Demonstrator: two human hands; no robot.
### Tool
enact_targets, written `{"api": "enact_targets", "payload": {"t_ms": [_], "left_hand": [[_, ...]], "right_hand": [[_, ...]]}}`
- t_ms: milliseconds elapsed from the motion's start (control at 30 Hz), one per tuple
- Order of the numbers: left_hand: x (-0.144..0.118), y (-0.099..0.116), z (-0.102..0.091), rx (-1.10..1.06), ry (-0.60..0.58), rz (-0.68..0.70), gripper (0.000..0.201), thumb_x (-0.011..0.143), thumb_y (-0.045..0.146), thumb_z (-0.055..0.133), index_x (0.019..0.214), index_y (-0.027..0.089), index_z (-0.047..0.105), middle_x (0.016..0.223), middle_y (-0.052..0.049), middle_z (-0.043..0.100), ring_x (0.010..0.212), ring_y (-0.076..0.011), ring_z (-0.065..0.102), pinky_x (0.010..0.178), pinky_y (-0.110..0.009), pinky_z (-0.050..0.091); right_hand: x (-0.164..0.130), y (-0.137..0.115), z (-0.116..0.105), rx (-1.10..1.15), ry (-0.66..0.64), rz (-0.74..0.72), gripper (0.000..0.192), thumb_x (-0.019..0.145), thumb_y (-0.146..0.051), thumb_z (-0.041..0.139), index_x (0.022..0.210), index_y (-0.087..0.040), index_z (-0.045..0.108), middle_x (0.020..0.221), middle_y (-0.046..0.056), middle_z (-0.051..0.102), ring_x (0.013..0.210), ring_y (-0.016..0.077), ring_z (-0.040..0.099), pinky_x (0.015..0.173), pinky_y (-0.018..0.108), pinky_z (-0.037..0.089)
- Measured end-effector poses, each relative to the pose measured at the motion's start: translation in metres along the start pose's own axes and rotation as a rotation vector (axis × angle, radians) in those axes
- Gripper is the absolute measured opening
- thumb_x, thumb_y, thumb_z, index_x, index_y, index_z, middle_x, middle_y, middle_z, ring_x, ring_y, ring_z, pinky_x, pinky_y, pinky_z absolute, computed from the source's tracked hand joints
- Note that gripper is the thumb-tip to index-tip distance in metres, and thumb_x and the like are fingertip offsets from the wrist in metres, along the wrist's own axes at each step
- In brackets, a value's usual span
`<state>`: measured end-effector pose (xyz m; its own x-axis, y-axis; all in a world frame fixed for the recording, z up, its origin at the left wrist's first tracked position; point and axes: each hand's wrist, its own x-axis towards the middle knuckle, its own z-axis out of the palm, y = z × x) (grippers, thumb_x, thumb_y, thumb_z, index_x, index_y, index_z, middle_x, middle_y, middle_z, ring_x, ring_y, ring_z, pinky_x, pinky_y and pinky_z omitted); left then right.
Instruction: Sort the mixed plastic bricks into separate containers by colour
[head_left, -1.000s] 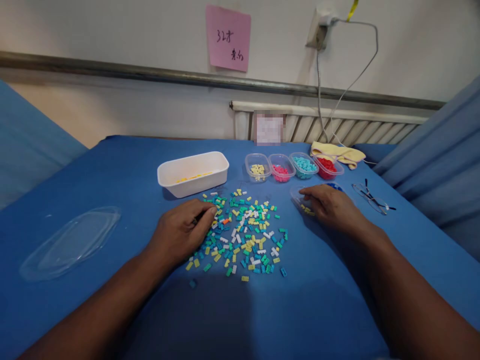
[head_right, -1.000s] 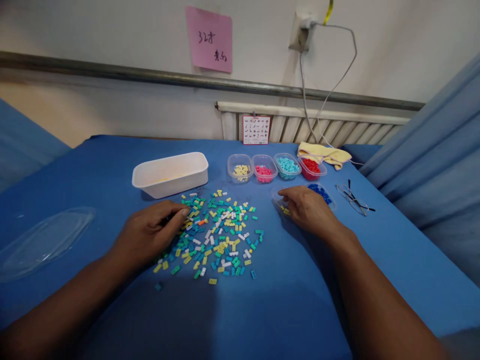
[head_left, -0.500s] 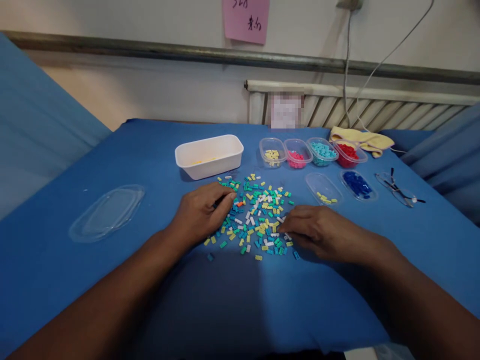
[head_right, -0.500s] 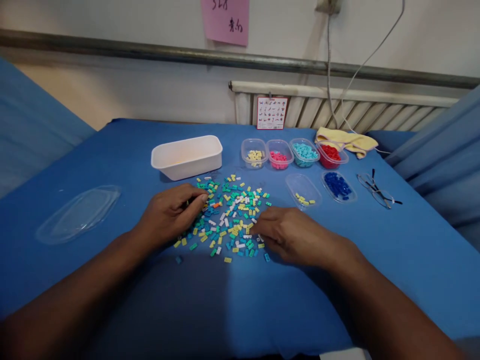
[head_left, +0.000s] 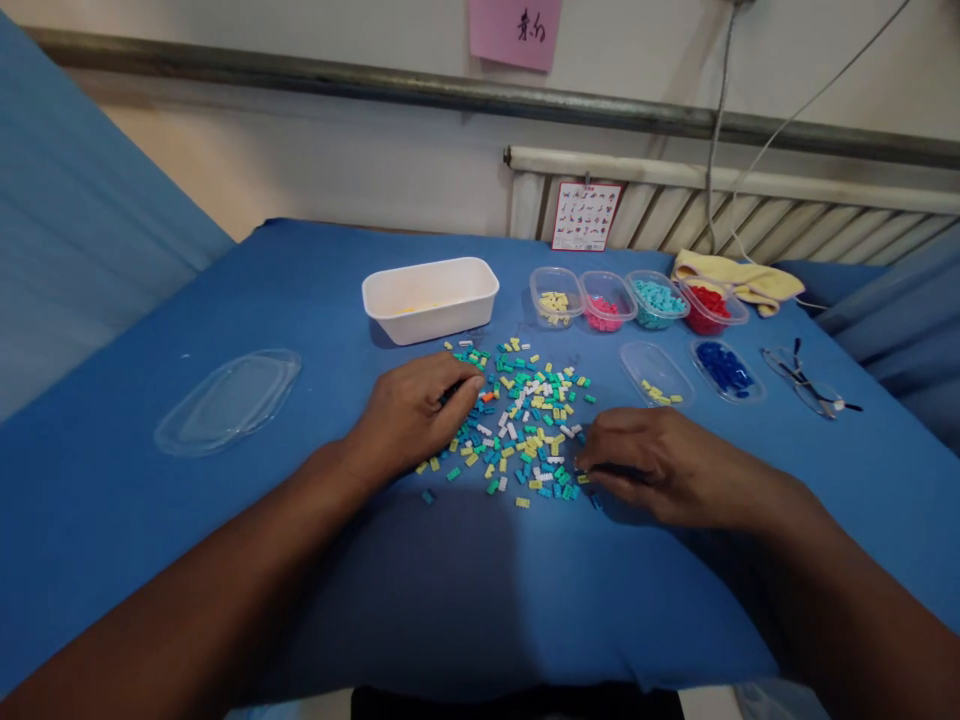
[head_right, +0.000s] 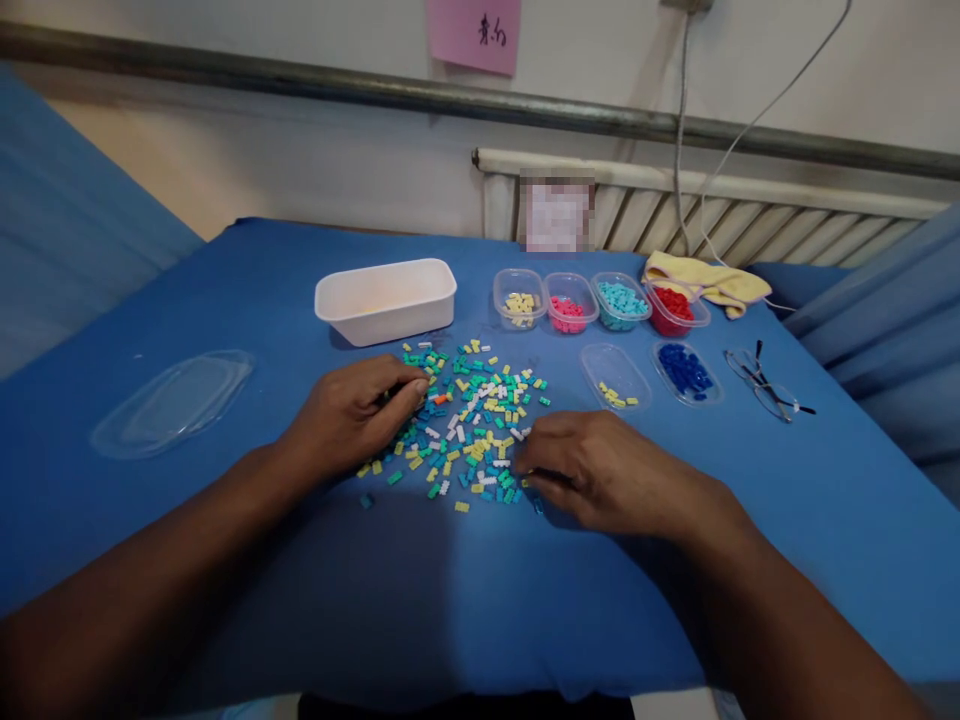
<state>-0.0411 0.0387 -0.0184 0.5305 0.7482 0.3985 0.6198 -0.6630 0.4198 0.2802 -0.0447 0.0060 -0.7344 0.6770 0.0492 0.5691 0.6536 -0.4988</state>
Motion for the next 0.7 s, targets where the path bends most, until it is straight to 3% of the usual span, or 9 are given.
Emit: {"api": "enact_targets", "payload": {"t_ms": [233,400,500,600,700], "left_hand": [[-0.001,-0.001,0.002,-0.011,0.004,0.015,0.031,0.111,0.037,0.055,0.106,0.018,0.080,0.096,-0.005,0.078,0.089,-0.0191,0.073,0.081,-0.031,0.051],[-0.002,0.001,0.002,-0.016,0.010,0.047,0.029,0.112,0.035,0.055,0.106,0.019,0.079,0.095,-0.005,0.078,0.087,-0.0181,0.072,0.081,-0.031,0.051],[-0.005,0.008,0.006,-0.036,-0.006,0.142,0.026,0.112,0.032,0.056,0.109,0.019,0.078,0.098,-0.006,0.079,0.090,-0.0182,0.072,0.084,-0.031,0.053],[-0.008,0.020,0.016,-0.060,-0.115,0.292,0.025,0.113,0.031,0.056,0.115,0.019,0.078,0.105,-0.008,0.079,0.100,-0.0197,0.073,0.091,-0.033,0.055],[-0.010,0.030,0.026,-0.003,-0.239,0.365,0.025,0.112,0.030,0.056,0.117,0.020,0.079,0.112,-0.009,0.078,0.105,-0.0216,0.072,0.091,-0.035,0.055]], "right_hand": [[0.003,-0.004,0.007,-0.065,-0.111,0.028,0.017,0.111,-0.022,0.059,0.100,-0.021,0.072,0.094,0.003,0.071,0.085,0.0178,0.065,0.076,0.032,0.046],[0.001,-0.005,0.007,-0.039,-0.114,0.064,0.014,0.111,-0.023,0.058,0.103,-0.021,0.069,0.097,0.003,0.070,0.086,0.0179,0.064,0.079,0.032,0.048],[0.007,-0.002,0.010,-0.053,-0.007,0.056,0.017,0.114,-0.025,0.054,0.106,-0.020,0.068,0.100,0.005,0.071,0.087,0.0181,0.065,0.080,0.032,0.050],[0.016,0.005,0.021,-0.109,0.144,0.020,0.021,0.115,-0.026,0.052,0.106,-0.019,0.069,0.099,0.006,0.072,0.088,0.0189,0.067,0.082,0.033,0.051],[0.024,0.011,0.031,-0.128,0.150,0.000,0.022,0.113,-0.020,0.054,0.099,-0.021,0.071,0.094,0.004,0.071,0.081,0.0176,0.065,0.072,0.030,0.048]]}}
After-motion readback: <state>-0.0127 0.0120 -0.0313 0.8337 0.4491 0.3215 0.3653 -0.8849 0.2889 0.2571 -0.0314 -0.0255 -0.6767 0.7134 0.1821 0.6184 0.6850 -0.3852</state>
